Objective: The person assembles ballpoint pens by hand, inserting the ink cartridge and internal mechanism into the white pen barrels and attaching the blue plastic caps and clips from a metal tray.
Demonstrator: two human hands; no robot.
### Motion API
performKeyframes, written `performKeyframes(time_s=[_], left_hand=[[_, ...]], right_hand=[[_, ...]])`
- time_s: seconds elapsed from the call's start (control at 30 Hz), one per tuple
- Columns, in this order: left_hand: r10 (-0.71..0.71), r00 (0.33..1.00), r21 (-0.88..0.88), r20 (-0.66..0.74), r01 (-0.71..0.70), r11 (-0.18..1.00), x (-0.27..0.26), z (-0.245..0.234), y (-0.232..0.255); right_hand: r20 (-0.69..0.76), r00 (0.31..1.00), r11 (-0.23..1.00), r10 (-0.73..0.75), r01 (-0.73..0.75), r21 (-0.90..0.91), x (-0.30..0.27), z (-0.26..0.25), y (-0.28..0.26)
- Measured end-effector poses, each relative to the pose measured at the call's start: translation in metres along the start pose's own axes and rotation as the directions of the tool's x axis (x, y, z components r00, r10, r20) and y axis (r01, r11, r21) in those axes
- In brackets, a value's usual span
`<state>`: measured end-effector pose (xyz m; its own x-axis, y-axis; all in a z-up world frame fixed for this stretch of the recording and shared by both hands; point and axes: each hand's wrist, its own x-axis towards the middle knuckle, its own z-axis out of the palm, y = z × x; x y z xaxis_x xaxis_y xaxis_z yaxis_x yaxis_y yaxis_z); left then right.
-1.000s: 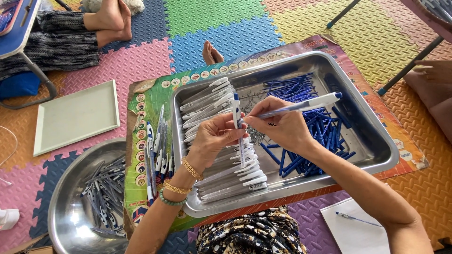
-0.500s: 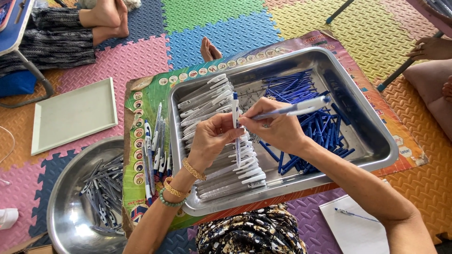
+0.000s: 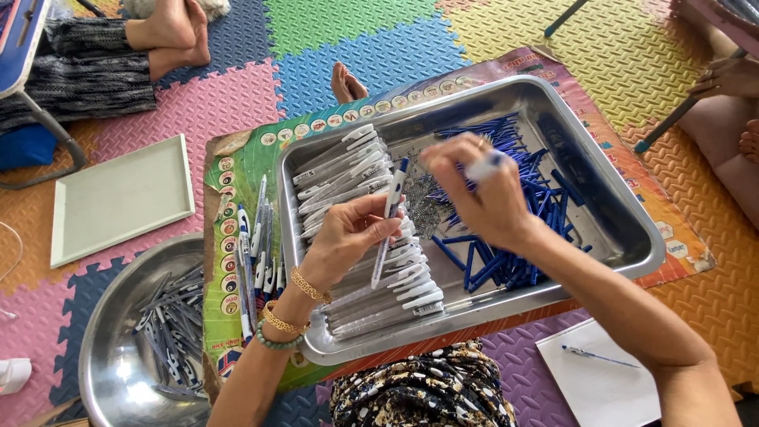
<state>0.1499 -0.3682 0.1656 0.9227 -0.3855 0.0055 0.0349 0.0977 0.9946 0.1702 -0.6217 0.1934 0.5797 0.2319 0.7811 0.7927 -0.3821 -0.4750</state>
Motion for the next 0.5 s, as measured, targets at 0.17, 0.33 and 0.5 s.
performKeyframes(time_s=[0.17, 0.33, 0.5], left_hand=[[0.007, 0.991, 0.081, 0.133, -0.018, 0.997, 0.006, 0.004, -0.001], [0.008, 0.983, 0.174, 0.184, -0.040, 0.984, 0.011, 0.012, 0.017], [0.066, 0.985, 0.432, 0.157, -0.128, 0.893, 0.016, 0.001, 0.004]], right_hand=[[0.212, 0.935, 0.923, 0.283, -0.326, 0.206, 0.014, -0.018, -0.014], [0.180, 0.918, 0.924, 0.353, -0.372, 0.084, -0.004, -0.017, 0.007], [-0.001, 0.858, 0.858, 0.513, -0.513, 0.036, -0.002, -0.038, 0.035]])
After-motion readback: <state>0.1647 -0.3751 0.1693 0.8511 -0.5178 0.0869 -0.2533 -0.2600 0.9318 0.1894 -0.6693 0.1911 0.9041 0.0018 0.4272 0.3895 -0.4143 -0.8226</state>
